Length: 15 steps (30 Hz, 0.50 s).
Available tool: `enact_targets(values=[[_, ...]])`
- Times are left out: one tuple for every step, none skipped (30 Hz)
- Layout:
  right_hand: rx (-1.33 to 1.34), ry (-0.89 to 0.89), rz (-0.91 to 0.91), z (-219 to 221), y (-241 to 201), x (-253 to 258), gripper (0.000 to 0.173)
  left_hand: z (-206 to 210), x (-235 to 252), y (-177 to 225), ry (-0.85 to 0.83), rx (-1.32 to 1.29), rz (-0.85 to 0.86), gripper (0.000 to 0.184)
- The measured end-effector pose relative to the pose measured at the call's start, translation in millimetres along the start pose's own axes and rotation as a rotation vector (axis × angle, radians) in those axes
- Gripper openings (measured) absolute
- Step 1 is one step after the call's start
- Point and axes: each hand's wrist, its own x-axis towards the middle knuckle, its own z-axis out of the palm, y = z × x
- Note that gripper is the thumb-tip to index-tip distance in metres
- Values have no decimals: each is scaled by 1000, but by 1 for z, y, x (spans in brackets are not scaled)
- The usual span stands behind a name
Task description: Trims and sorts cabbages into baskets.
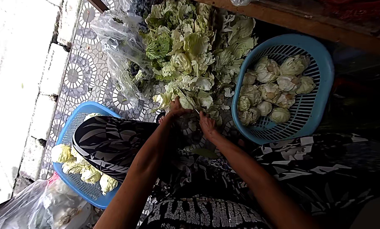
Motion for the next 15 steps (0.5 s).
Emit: enact_targets(values=[[8,-3,-4,1,2,3,46,-1,0,1,-4,-2,-2,131],[16,-3,-7,2,5,5,46,0,-2,2,-7,-11,-5,131],[22,-4,-9,3,7,8,46,0,-3,3,-3,-22,-4,131],[31,-6,-7,4,8,12,46,0,-3,3,6,-27,-1,132],[41,-6,1,7,10,17,47,1,-5,2,11,-26,3,132],[55,-8,7,9,13,24,47,4,-9,2,9,-34,9,131],[61,-8,5,12,14,32,47,7,-14,-1,16,-47,21,131],[71,-5,-10,13,12,40,45,6,-18,-3,27,-49,28,129],[90,-7,-30,7,8,47,44,-1,-17,-1,26,-37,26,128],[106,-11,-57,1,11,47,43,-4,-19,3,15,-31,15,125],[126,-21,-76,0,16,39,41,-3,-28,-1,-6,-35,-4,123],[136,-36,-85,-4,17,31,41,-5,-33,-5,-27,-45,-10,121],[135,-61,-86,-18,15,26,45,-11,-31,-3,-40,-51,7,119],[135,-106,-80,-30,16,18,49,-14,-26,-6,-51,-67,23,120],[137,-146,-72,-38,19,7,52,-12,-20,-11,-52,-91,37,123]])
